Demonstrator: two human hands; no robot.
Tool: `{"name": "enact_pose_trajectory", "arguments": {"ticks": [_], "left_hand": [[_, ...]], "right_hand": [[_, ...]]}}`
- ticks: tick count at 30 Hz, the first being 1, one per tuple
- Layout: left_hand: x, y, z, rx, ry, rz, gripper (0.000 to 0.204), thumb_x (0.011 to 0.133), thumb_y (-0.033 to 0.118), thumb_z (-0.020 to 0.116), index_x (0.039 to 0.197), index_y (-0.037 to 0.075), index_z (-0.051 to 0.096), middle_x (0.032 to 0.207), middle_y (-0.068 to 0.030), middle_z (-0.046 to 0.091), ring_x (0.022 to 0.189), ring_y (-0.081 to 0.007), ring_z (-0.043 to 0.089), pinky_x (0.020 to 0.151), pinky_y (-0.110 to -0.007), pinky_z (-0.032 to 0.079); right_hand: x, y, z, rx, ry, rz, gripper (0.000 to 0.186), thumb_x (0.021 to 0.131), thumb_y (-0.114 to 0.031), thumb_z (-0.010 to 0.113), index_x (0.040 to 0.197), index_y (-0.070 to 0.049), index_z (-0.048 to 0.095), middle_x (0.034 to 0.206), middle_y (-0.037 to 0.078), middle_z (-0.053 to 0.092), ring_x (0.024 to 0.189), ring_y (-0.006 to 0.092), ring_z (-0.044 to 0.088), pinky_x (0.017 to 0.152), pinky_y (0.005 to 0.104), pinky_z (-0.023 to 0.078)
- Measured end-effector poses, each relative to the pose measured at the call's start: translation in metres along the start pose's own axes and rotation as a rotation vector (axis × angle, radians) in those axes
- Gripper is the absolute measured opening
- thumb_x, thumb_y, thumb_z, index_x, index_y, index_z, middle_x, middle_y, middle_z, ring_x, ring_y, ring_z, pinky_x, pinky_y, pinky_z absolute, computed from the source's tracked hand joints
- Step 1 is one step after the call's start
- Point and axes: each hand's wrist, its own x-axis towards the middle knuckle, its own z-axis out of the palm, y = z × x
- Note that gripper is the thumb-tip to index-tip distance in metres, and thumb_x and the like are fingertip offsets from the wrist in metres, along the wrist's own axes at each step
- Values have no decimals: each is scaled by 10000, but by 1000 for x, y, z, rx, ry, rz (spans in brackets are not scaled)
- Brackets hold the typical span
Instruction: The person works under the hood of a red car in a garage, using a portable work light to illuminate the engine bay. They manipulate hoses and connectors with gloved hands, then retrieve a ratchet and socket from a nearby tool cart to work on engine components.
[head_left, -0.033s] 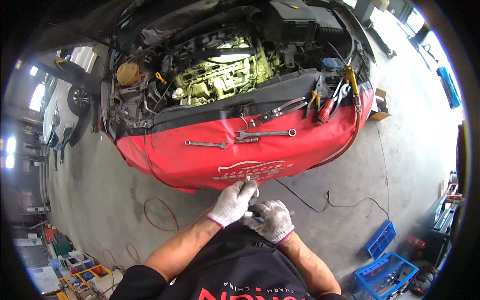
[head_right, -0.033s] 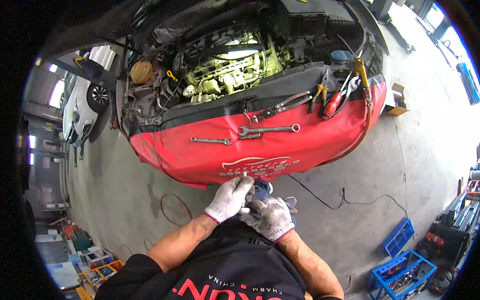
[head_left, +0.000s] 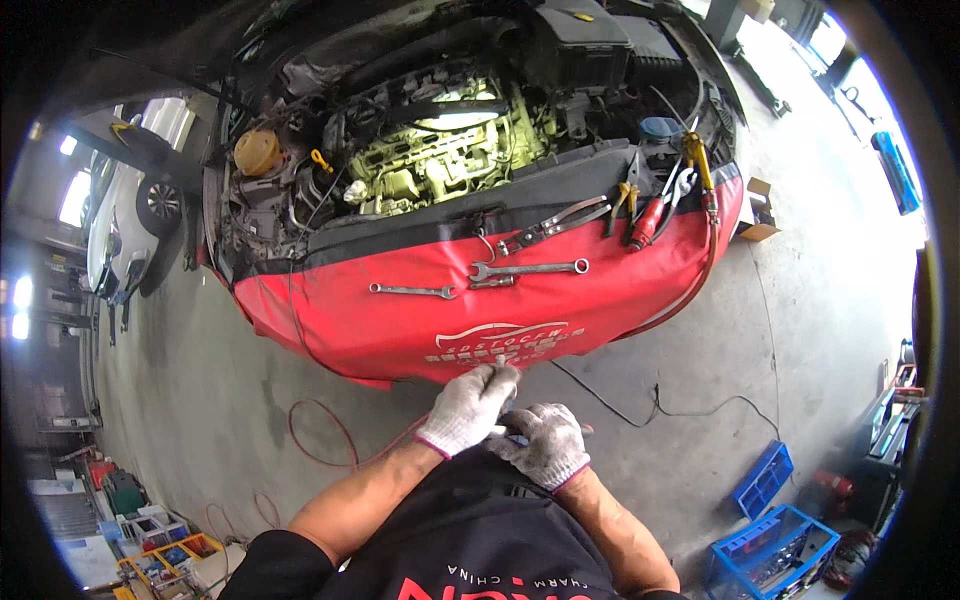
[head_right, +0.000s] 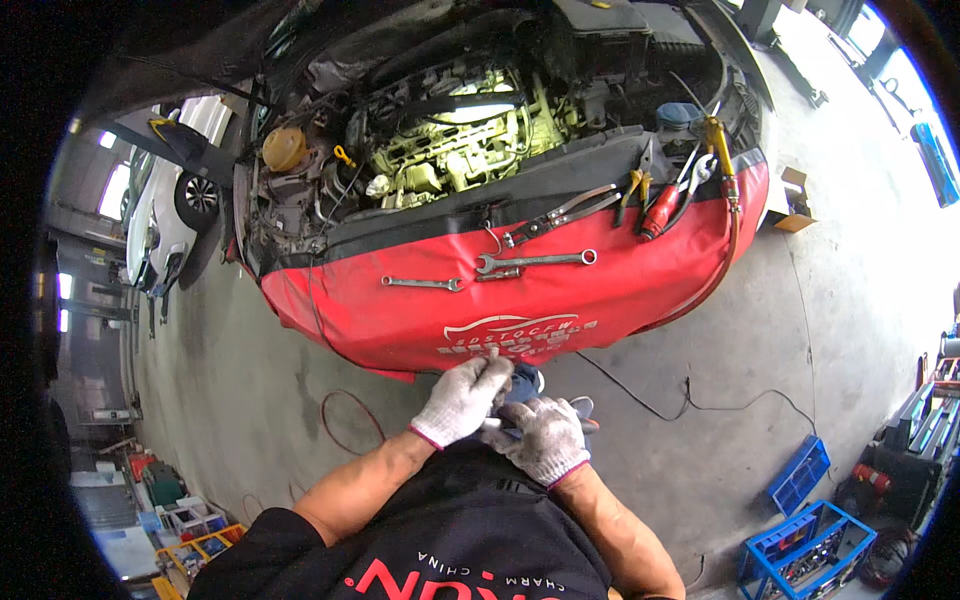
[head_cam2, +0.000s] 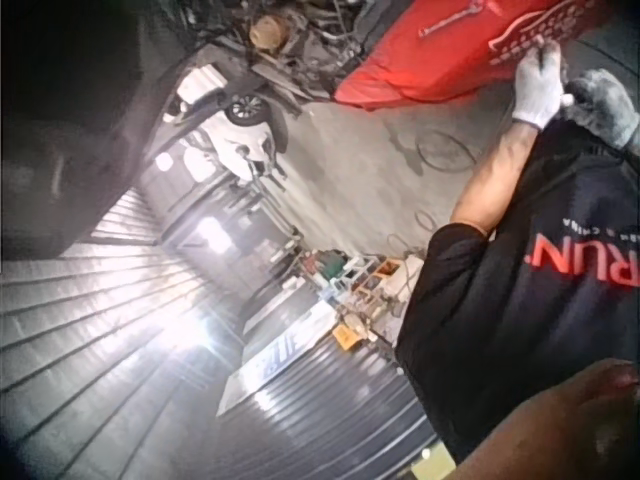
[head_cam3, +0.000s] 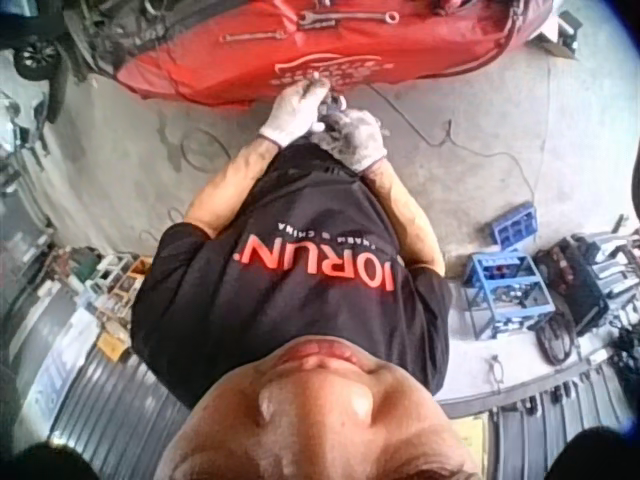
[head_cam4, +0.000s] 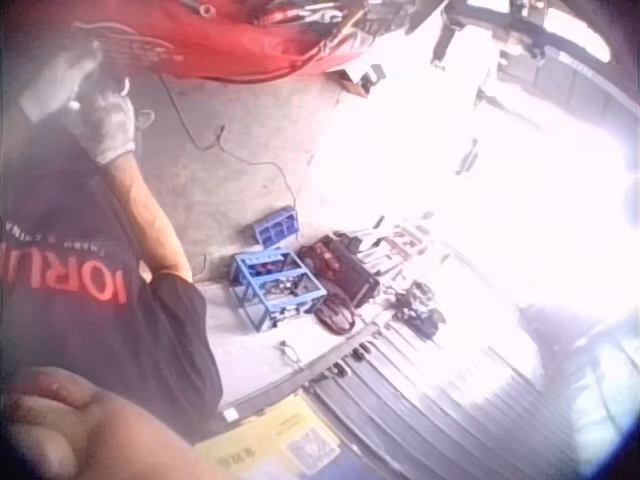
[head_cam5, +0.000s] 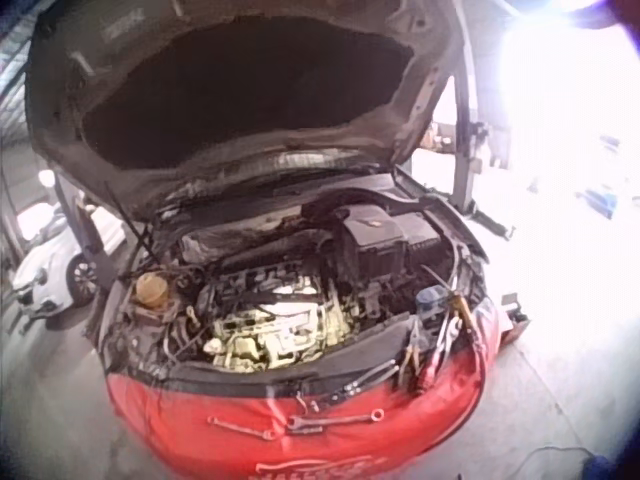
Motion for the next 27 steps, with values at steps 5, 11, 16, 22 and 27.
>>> {"name": "enact_pose_trajectory", "arguments": {"ticks": [5,11,16,22,27], "left_hand": [[-11,8,26,679,8,532,440,984,490,592,963,62,692,1017,-193,696,966,-399,682,814,-494,527],[6,7,55,662,-584,644,374,1017,396,532,1157,68,647,1153,-202,671,1120,-427,623,951,-511,486],[4,-16,73,623,-871,814,294,971,276,601,1135,39,660,1083,-206,672,1029,-415,663,869,-490,529],[-3,-37,76,628,-1138,764,308,955,245,614,1200,61,646,1102,-193,676,1045,-402,663,887,-499,518],[-50,-45,75,780,-1167,896,359,945,290,598,1227,70,632,1108,-185,681,1010,-388,681,882,-500,539]], "right_hand": [[-39,-4,-7,-236,152,256,396,704,-403,844,922,-95,725,841,155,701,833,364,669,802,473,494],[-77,-20,11,-239,477,635,374,666,-246,867,967,-84,715,875,136,727,831,345,702,757,443,546],[-135,-51,57,235,713,993,437,762,-121,856,1141,-24,662,953,68,720,843,131,660,779,300,548],[-219,-111,110,165,611,1149,276,830,-57,841,1038,-28,661,864,-4,623,789,118,539,713,293,495],[-218,-175,170,387,1035,1147,218,835,-144,831,986,-41,712,888,85,721,798,187,654,715,345,521]]}}
